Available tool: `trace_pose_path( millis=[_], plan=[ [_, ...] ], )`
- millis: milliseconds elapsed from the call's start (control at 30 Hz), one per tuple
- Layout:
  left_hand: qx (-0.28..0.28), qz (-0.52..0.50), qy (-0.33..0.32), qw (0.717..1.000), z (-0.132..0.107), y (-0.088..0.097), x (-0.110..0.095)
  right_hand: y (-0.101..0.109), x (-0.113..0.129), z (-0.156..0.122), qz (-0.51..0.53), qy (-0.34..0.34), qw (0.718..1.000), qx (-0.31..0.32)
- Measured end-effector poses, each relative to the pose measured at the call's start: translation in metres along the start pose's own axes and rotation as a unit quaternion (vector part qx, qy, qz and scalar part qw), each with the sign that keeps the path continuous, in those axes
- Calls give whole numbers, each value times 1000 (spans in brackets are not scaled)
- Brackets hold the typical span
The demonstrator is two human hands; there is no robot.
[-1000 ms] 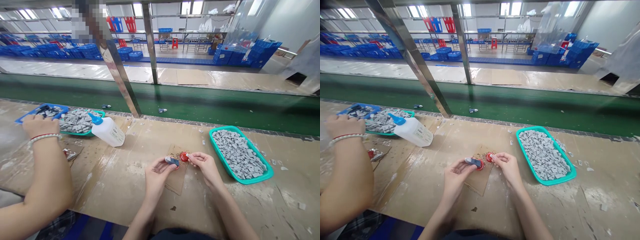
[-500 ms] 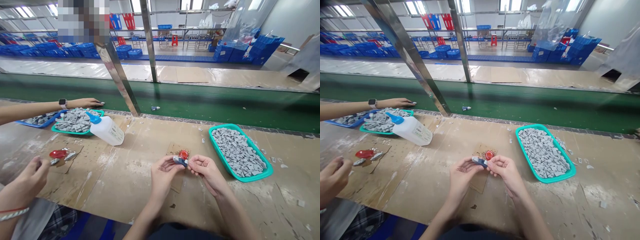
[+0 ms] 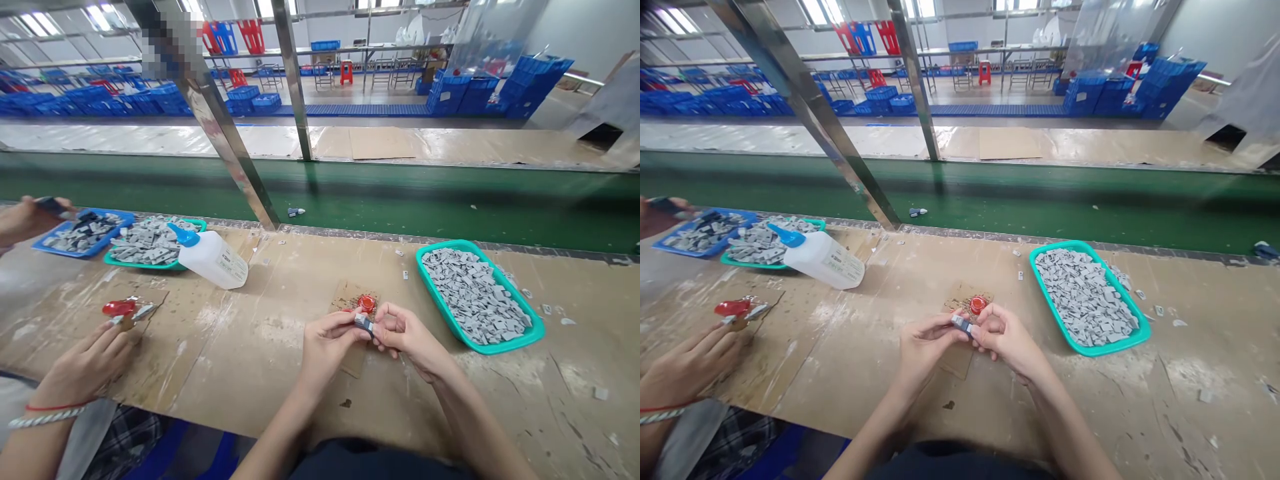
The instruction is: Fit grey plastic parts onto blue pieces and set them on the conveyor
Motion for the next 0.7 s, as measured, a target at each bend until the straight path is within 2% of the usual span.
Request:
trace_pose_path(
  millis=[100, 233, 367, 467, 533, 700],
  plan=[
    [33, -5, -3, 999, 5, -4, -2, -2, 3, 1, -23, 8, 1000, -10],
    [89, -40, 12, 995, 13, -12, -3, -4, 14, 0, -39, 43, 997, -58],
    [74, 14, -13, 997, 33, -2, -10, 0, 26, -10, -46, 69, 992, -99],
    [92, 138, -64, 984, 71, 8, -17, 16, 30, -25, -63, 73, 984, -148],
    [98, 263, -101, 955, 108, 12, -21, 28, 29, -35, -71, 74, 979, -174],
    [80, 408, -139, 899, 205, 20, -24, 44, 16, -52, -64, 96, 966, -231]
  ],
)
Point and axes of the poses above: each hand's wrist, its own z-axis towards the middle knuckle, its own y-axis out of the back of the hand, x = y × z, the point moved 6 cm from there along z, towards the middle knuckle, and after that the axes turned 8 degrees about x, right-handed, at the moved point
